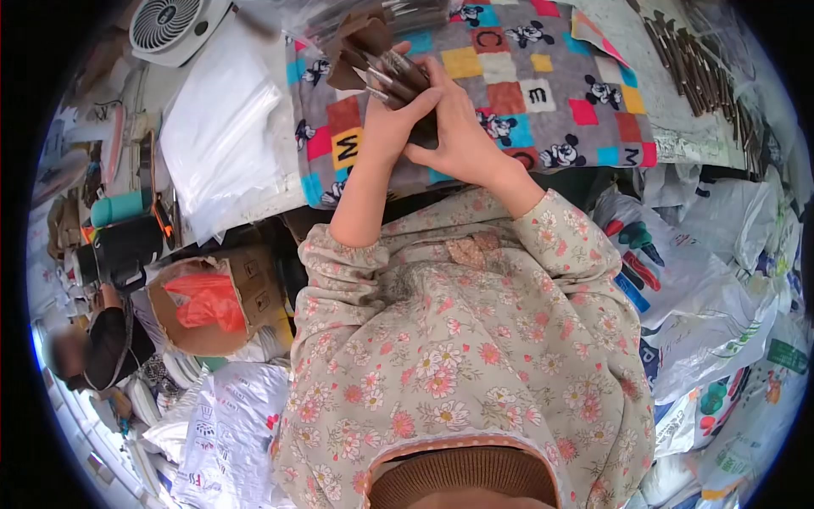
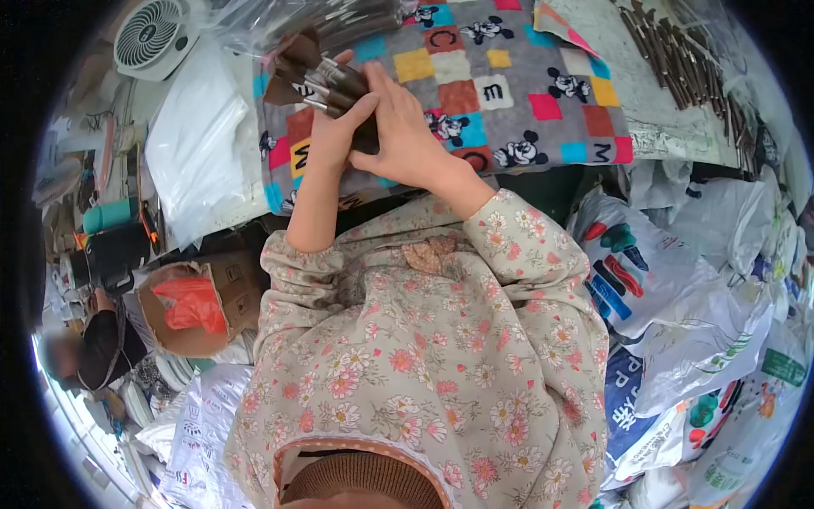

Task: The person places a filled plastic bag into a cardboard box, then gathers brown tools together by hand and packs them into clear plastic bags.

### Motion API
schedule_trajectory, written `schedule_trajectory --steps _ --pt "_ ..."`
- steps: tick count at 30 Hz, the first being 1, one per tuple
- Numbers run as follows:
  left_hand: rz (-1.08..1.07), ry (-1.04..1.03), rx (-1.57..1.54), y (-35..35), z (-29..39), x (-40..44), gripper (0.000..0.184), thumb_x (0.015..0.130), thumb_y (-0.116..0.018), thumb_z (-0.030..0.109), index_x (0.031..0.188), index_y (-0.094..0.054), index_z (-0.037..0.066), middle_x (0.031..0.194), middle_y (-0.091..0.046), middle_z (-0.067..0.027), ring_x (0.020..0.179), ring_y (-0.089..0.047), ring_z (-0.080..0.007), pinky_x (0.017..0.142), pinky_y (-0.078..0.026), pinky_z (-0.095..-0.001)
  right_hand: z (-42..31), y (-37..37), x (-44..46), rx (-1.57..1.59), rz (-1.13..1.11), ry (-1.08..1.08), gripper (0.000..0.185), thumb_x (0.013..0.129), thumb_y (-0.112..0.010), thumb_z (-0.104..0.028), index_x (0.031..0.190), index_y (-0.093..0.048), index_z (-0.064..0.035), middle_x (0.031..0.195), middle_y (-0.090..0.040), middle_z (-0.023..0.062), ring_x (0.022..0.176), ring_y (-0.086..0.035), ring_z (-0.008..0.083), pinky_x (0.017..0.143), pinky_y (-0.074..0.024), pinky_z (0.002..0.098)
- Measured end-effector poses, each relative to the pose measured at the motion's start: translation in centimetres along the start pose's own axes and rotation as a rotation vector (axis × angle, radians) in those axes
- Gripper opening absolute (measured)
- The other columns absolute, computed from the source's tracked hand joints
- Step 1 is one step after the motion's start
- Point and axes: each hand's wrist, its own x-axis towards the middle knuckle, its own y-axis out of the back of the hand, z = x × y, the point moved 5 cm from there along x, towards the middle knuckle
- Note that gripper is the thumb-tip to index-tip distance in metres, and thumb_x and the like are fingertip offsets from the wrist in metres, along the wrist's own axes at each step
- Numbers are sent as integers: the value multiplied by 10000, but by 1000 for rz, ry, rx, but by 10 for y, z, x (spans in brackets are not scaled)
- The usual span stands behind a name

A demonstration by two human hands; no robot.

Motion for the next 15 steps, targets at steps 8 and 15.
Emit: schedule_trajectory --steps 8,15 --pt "97 -184 -14 16 22 4 421 727 -644 -3 1113 -477 0 927 -581 -44 858 -551 -121 777 -451 -263 -33 9 5 -225 7 84 867 649 -681 -262 1334 -220 3 1368 -221 230 1258 -261 369 1015 -252 427" --pt "22 -71 248 29 8 -1 245 717 -634 -12 943 -540 -15 895 -607 -69 798 -587 -137 707 -486 -276 -99 134 -1 591 400 328 231 775 -580 -128 970 -562 -5 957 -591 121 874 -589 253 722 -488 343"
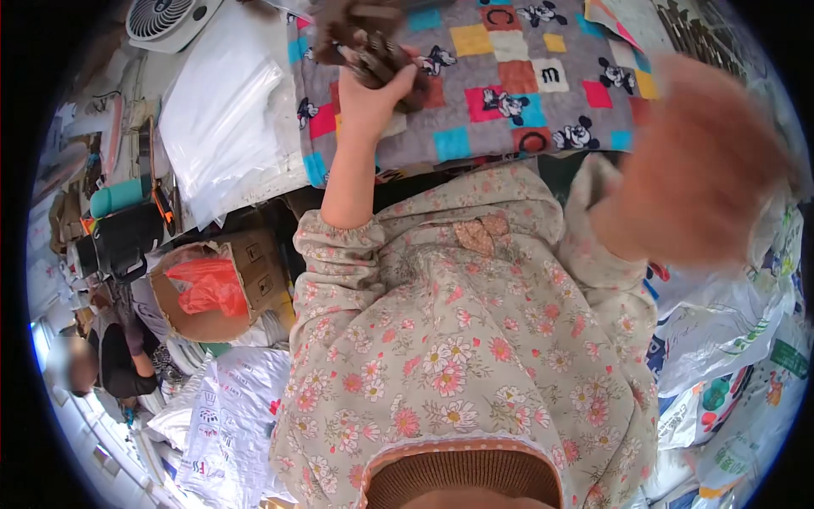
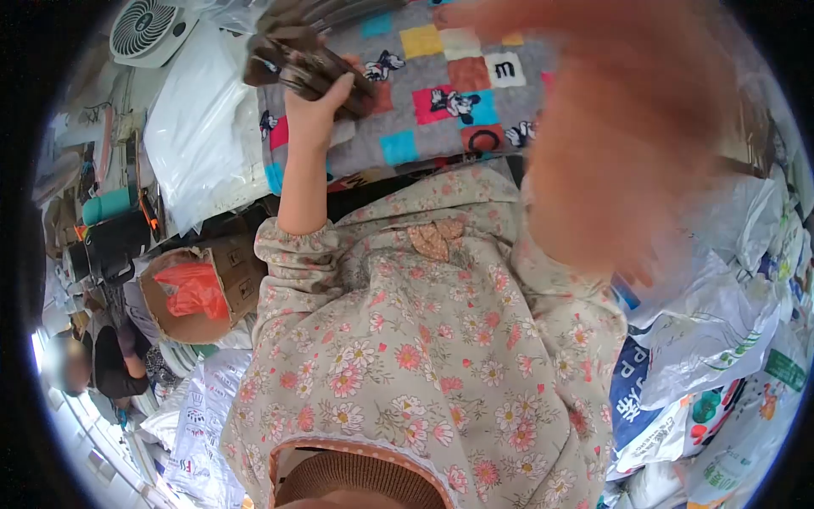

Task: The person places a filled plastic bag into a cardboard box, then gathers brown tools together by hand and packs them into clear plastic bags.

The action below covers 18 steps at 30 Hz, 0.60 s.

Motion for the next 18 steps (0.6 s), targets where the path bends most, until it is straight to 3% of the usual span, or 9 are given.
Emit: schedule_trajectory --steps 2,4,6,10,12,14,16,18 --pt "127 22 -219 9 -8 2 240 728 -606 -19 955 -528 -16 912 -607 -90 810 -601 -166 721 -496 -297 4 5 -4 -21 43 0 232 772 -583 -125 970 -563 -5 954 -591 116 871 -587 247 723 -486 339" --pt "120 44 -238 10 -10 2 249 731 -583 -35 969 -511 -16 917 -604 -108 811 -607 -184 728 -501 -310 1 9 -8 -39 76 2 233 769 -586 -122 971 -565 -5 950 -591 111 868 -585 242 724 -483 335" --pt "85 35 -220 12 -8 1 362 735 -564 -40 1075 -443 -6 964 -588 -158 879 -600 -272 780 -499 -404 3 12 -11 -38 94 4 235 767 -588 -119 971 -566 -6 947 -591 106 865 -583 236 725 -481 331" --pt "107 19 -227 12 -10 -7 399 731 -577 -33 1102 -435 9 966 -591 -144 880 -596 -261 793 -487 -395 12 13 -7 -60 138 53 238 761 -593 -112 972 -569 -6 940 -591 96 859 -579 225 726 -476 323" --pt "202 107 -247 11 -8 -6 282 731 -600 -27 997 -513 12 911 -603 -97 809 -599 -190 725 -493 -313 20 19 12 -84 148 127 239 758 -596 -109 973 -571 -6 937 -591 91 856 -577 220 727 -474 319" --pt "260 45 -220 10 4 -6 308 731 -607 -16 1023 -515 14 923 -600 -91 830 -590 -181 736 -484 -313 35 22 48 -62 147 261 241 756 -599 -106 973 -572 -6 933 -591 86 853 -575 214 728 -471 315" --pt "298 108 -190 17 -7 -11 380 726 -604 -17 1086 -483 7 935 -596 -94 860 -587 -188 767 -479 -322 32 32 80 -63 140 363 242 753 -601 -103 974 -574 -7 930 -591 81 850 -573 209 729 -469 311" --pt "209 216 -280 16 -20 -10 497 701 -602 -4 1160 -416 38 989 -557 -113 908 -572 -254 818 -472 -401 12 60 94 -190 212 454 244 750 -604 -100 974 -575 -7 927 -591 76 847 -570 203 730 -467 307"
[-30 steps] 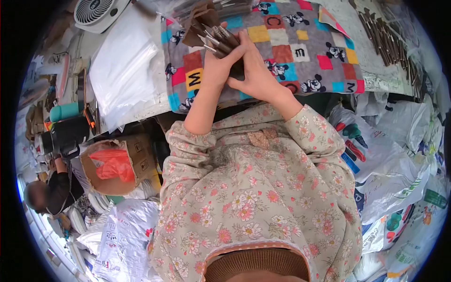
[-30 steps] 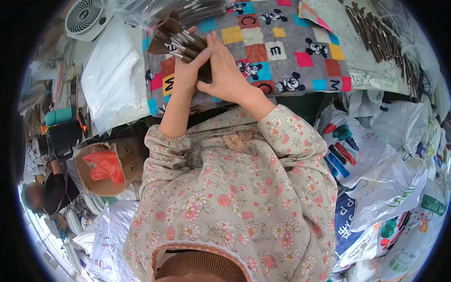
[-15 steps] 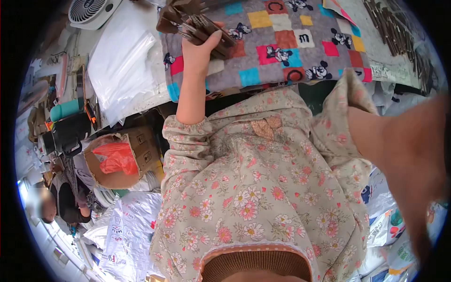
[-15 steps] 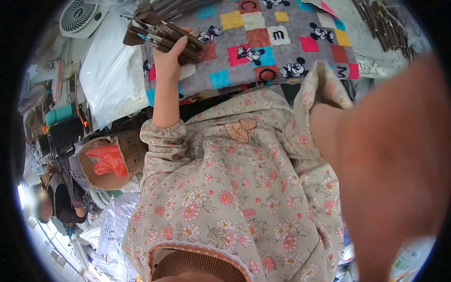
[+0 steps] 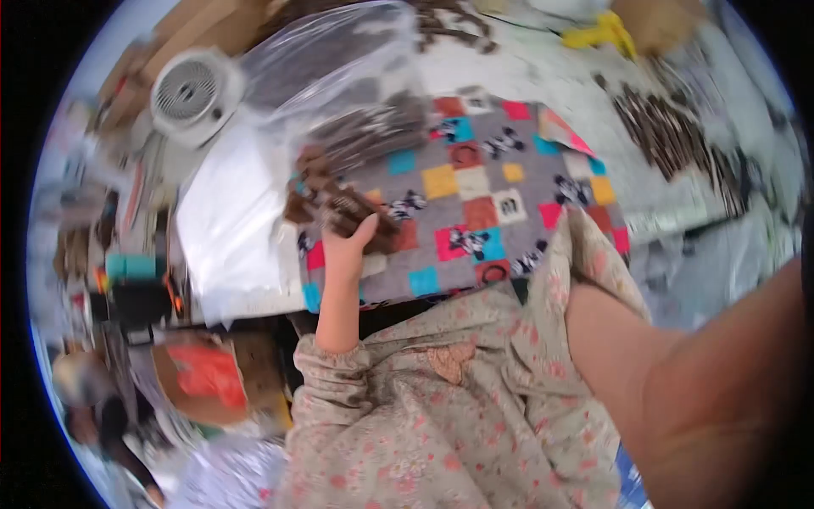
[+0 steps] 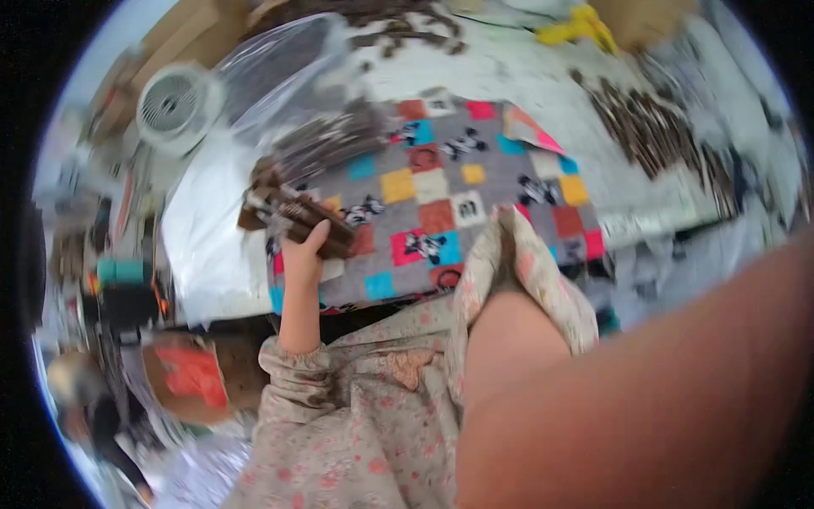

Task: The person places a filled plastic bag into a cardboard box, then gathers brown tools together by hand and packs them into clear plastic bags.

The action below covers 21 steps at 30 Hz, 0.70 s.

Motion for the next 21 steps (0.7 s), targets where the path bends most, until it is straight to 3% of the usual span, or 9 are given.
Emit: schedule_trajectory --steps 4,6,8,11,14,20,21 --pt "-1 -126 29 -8 11 2 437 706 -637 14 1108 -465 4 950 -590 -117 870 -589 -213 787 -481 -349 -7 3 -22 -144 246 53 248 745 -609 -94 975 -578 -7 920 -590 66 842 -566 192 732 -462 298" --pt "-23 -29 4 -10 12 -4 453 714 -621 -15 1128 -439 4 946 -588 -121 858 -590 -207 774 -483 -341 -2 -14 -46 -65 160 -67 250 742 -612 -90 976 -580 -7 917 -590 61 839 -564 187 733 -460 294" --pt "-62 -116 32 -12 15 -11 425 726 -599 -43 1120 -443 -5 947 -588 -125 848 -590 -200 764 -485 -336 -7 -23 -67 -8 103 -164 252 739 -615 -87 976 -581 -8 913 -590 55 836 -562 181 733 -457 290" --pt "-112 -148 32 -12 16 0 407 732 -580 -62 1114 -451 -12 944 -590 -125 840 -593 -202 751 -492 -339 -5 -24 -80 -64 159 -217 256 735 -619 -83 977 -583 -8 908 -590 48 831 -559 173 735 -454 284" --pt "-64 -37 -106 -13 14 -2 438 726 -590 -52 1135 -439 -8 934 -590 -129 842 -591 -207 744 -497 -345 -27 -20 -104 -160 214 -317 259 731 -623 -78 978 -585 -8 903 -590 40 827 -556 164 736 -450 278" --pt "-200 84 -288 -16 10 3 536 719 -584 -26 1207 -367 13 950 -564 -143 882 -590 -258 743 -508 -389 -31 -24 -113 -216 241 -323 266 723 -631 -68 979 -590 -9 893 -590 25 818 -549 148 739 -443 266" --pt "-198 101 -265 -16 9 3 541 717 -591 -22 1207 -365 15 953 -563 -129 895 -582 -241 758 -497 -374 -5 -45 -129 -181 -5 -564 252 704 -670 -107 940 -617 -36 867 -565 12 782 -517 125 720 -439 261"
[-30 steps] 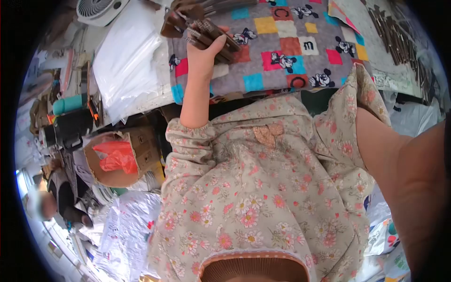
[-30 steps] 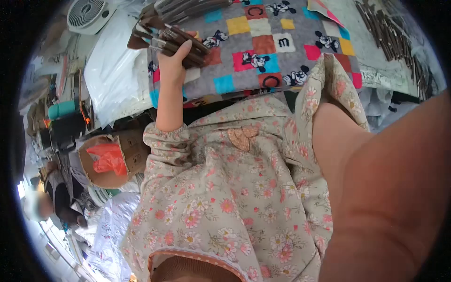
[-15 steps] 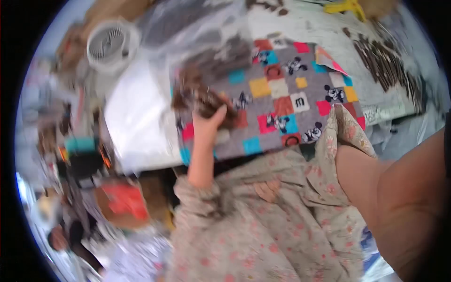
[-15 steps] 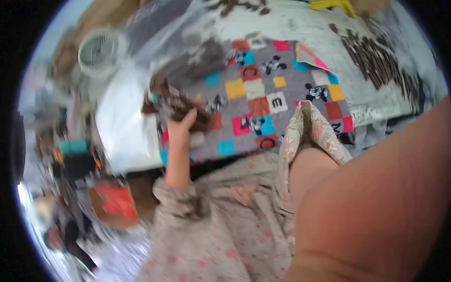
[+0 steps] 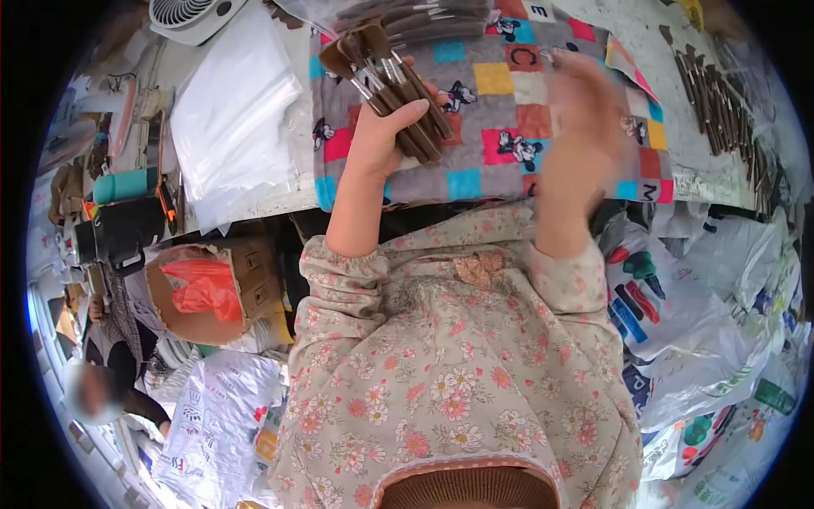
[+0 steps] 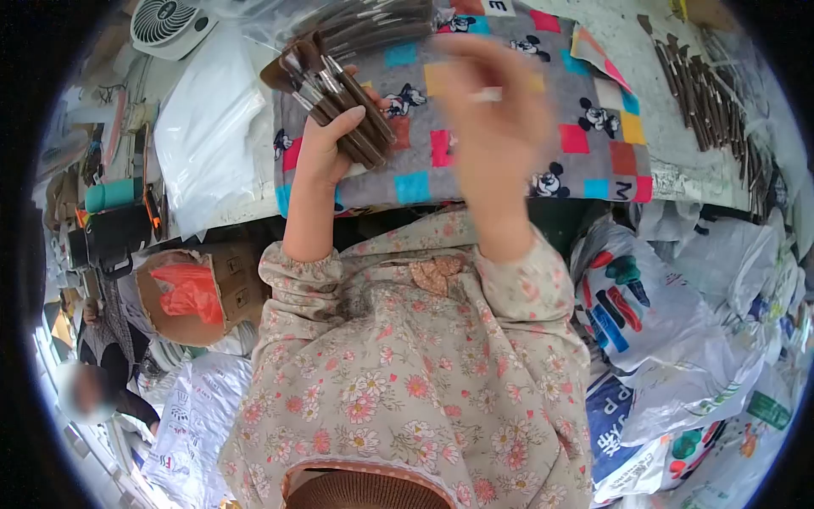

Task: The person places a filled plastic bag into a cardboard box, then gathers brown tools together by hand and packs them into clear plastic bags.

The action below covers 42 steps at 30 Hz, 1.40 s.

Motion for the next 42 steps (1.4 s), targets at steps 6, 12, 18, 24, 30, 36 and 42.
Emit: schedule_trajectory --steps 6,12,18,24,30,36,42 --pt "-7 -56 156 -1 -1 -2 547 710 -623 -3 1202 -384 26 987 -556 -71 921 -549 -166 815 -439 -299 76 -68 -32 -325 -429 -210 227 757 -649 -158 965 -616 -75 860 -581 33 724 -539 109 640 -445 224" --pt "15 -57 -145 1 1 3 427 762 -548 -19 1163 -401 0 967 -565 -114 850 -577 -204 746 -495 -339 69 -56 -33 267 -237 -469 191 861 -541 -165 975 -548 -13 798 -607 42 696 -565 110 634 -453 223" --pt "64 -123 -5 -4 6 4 392 760 -574 -15 1120 -421 0 931 -567 -107 765 -581 -184 711 -495 -314 70 -40 -31 84 -412 -587 221 845 -572 -144 1006 -587 7 778 -612 52 661 -538 85 594 -436 217" --pt "261 -198 120 -21 0 15 195 739 -626 5 911 -535 11 803 -587 -59 697 -577 -150 633 -476 -265 54 -45 -46 -388 -512 -155 300 805 -585 -94 1100 -557 -42 859 -574 104 724 -549 200 634 -431 282" --pt "192 -159 -28 -21 -8 14 200 750 -604 -2 933 -527 -18 822 -587 -97 675 -593 -186 602 -504 -300 49 -13 -64 -254 -555 -149 389 795 -549 1 1175 -516 -77 991 -546 107 832 -561 220 716 -445 268" --pt "101 -256 102 -25 34 9 260 749 -601 -1 992 -508 -15 862 -585 -103 704 -604 -193 587 -507 -303 45 51 -66 -590 -622 -221 331 767 -528 72 1078 -575 -29 986 -594 110 870 -593 186 754 -450 250" --pt "6 -161 541 -39 17 3 439 661 -731 47 1035 -504 4 946 -598 -55 838 -578 -131 721 -484 -263 43 7 -39 -306 -402 -271 273 755 -594 -10 1027 -599 -32 955 -601 78 806 -574 149 756 -451 252"
